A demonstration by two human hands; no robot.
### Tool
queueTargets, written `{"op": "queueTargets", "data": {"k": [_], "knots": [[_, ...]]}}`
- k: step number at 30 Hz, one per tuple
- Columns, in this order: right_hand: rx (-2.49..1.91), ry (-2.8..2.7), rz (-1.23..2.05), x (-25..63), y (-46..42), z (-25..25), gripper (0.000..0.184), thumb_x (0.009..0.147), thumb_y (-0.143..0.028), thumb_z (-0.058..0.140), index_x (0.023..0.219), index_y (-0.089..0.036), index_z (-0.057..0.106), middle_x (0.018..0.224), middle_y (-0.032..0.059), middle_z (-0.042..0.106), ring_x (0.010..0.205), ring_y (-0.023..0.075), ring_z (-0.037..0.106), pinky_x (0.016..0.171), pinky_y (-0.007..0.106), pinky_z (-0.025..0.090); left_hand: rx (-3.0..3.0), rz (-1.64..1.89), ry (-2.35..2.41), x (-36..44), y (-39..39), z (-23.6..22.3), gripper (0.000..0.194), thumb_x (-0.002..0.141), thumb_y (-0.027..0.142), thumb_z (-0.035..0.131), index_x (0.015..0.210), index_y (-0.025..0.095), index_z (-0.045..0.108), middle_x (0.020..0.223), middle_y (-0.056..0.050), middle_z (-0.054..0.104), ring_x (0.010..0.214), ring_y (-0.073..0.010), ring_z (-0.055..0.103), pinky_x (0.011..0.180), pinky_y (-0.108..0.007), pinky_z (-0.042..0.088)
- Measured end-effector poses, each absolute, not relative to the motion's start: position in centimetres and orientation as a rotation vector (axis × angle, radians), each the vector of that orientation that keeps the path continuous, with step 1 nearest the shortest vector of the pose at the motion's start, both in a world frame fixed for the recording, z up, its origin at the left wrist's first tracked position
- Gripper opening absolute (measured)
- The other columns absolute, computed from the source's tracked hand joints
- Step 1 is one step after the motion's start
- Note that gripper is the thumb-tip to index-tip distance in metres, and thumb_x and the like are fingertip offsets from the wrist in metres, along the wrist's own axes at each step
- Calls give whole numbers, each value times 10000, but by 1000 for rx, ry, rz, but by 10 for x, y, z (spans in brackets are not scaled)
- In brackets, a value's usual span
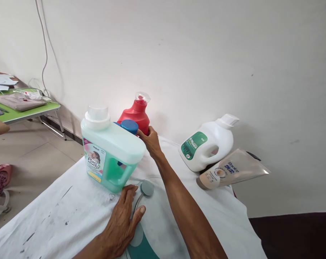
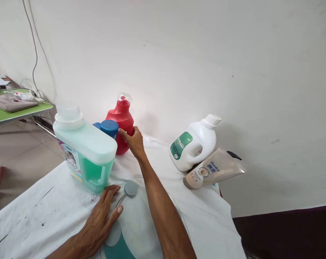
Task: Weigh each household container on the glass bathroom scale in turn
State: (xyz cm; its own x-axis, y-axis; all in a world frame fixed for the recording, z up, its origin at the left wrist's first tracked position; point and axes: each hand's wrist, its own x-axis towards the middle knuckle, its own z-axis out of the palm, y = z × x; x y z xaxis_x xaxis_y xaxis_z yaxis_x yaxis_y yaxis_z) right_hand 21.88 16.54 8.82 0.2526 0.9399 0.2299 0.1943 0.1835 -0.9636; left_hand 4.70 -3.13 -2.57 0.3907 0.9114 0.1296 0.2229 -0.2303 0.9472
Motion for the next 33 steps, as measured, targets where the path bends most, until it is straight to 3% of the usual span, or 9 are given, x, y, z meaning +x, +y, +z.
{"op": "queueTargets", "data": {"k": [4, 13, 22, 28, 33], "knots": [[-1227, -1112, 909, 206, 170, 70, 550, 634, -665, 867, 657, -234, 527, 579, -55, 485, 570, 113, 388, 549, 296, 350, 1697, 841, 1004, 46, -31, -23, 526, 1084, 542, 432, 1526, 258, 459, 1546, -172, 482, 1417, -337, 537, 1205, -569, 455], [-1203, -826, 776, 225, 139, 79, 737, 619, -817, 802, 526, -273, 313, 448, -94, 271, 456, 70, 236, 445, 293, 216, 1770, 805, 992, 43, -30, -16, 523, 1104, 520, 382, 1522, 209, 422, 1519, -186, 475, 1420, -329, 524, 1210, -580, 439], [-1173, -746, 454, 279, 3, 113, 741, 607, -826, 813, 515, -250, 356, 435, -96, 293, 388, 44, 222, 365, 249, 190, 1882, 918, 963, 42, -25, -21, 478, 1103, 498, 406, 1450, 171, 436, 1382, -179, 537, 1245, -290, 643, 1125, -538, 518], [-1207, -767, 443, 276, -81, 135, 747, 570, -875, 797, 541, -232, 418, 434, -97, 310, 363, 37, 223, 337, 226, 202, 1931, 970, 976, 42, -22, -25, 489, 1091, 550, 413, 1403, 179, 477, 1361, -173, 551, 1176, -282, 675, 1073, -535, 549], [-1205, -700, 466, 259, -115, 120, 719, 584, -809, 844, 558, -231, 418, 444, -97, 323, 377, 39, 232, 344, 215, 212, 1942, 967, 986, 40, -20, -26, 507, 1079, 582, 419, 1382, 182, 495, 1354, -173, 565, 1164, -279, 679, 1049, -532, 560]]}}
